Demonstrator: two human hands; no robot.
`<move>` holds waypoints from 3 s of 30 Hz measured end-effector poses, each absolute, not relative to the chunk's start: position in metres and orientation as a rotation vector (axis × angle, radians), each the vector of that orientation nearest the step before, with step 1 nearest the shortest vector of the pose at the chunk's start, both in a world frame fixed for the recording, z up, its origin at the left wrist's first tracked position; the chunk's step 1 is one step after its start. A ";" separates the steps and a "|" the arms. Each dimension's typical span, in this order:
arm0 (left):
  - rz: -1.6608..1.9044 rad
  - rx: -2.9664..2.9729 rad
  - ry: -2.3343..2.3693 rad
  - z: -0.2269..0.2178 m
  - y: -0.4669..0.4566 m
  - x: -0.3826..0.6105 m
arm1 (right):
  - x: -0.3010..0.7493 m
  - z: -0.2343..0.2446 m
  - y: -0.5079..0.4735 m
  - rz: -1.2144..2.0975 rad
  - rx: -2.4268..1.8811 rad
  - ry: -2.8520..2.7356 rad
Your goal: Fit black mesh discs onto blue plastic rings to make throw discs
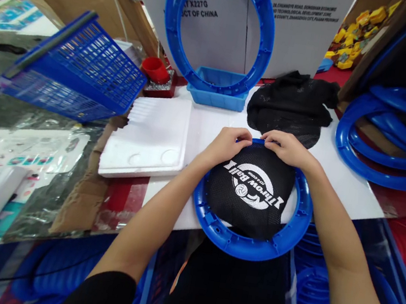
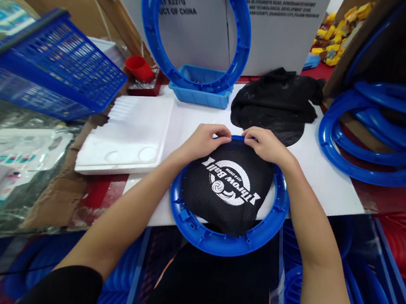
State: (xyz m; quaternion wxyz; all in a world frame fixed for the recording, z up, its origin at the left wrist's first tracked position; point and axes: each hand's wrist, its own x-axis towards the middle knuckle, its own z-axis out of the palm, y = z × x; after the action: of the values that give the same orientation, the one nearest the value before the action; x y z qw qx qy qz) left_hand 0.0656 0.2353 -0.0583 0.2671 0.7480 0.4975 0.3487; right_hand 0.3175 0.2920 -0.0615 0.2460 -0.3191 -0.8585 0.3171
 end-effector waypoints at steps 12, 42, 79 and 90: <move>1.017 1.767 1.412 -0.075 0.240 0.061 | 0.314 -0.067 0.303 0.941 -0.985 -2.365; 0.848 1.958 1.260 -0.065 0.241 0.081 | 0.319 -0.054 0.309 1.138 -0.772 -2.552; 0.372 2.719 1.155 -0.040 0.206 0.065 | 0.369 -0.033 0.284 1.036 -1.002 -2.709; 0.193 2.553 1.818 -0.044 0.195 0.068 | 0.345 -0.046 0.277 0.817 -0.967 -2.618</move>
State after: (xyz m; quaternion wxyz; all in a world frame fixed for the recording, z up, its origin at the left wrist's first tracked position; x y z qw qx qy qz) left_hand 0.0677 0.1945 -0.0445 0.0008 0.8129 0.5791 0.0616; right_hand 0.3450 0.2772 -0.0456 0.1167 -0.3303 -0.8941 0.2789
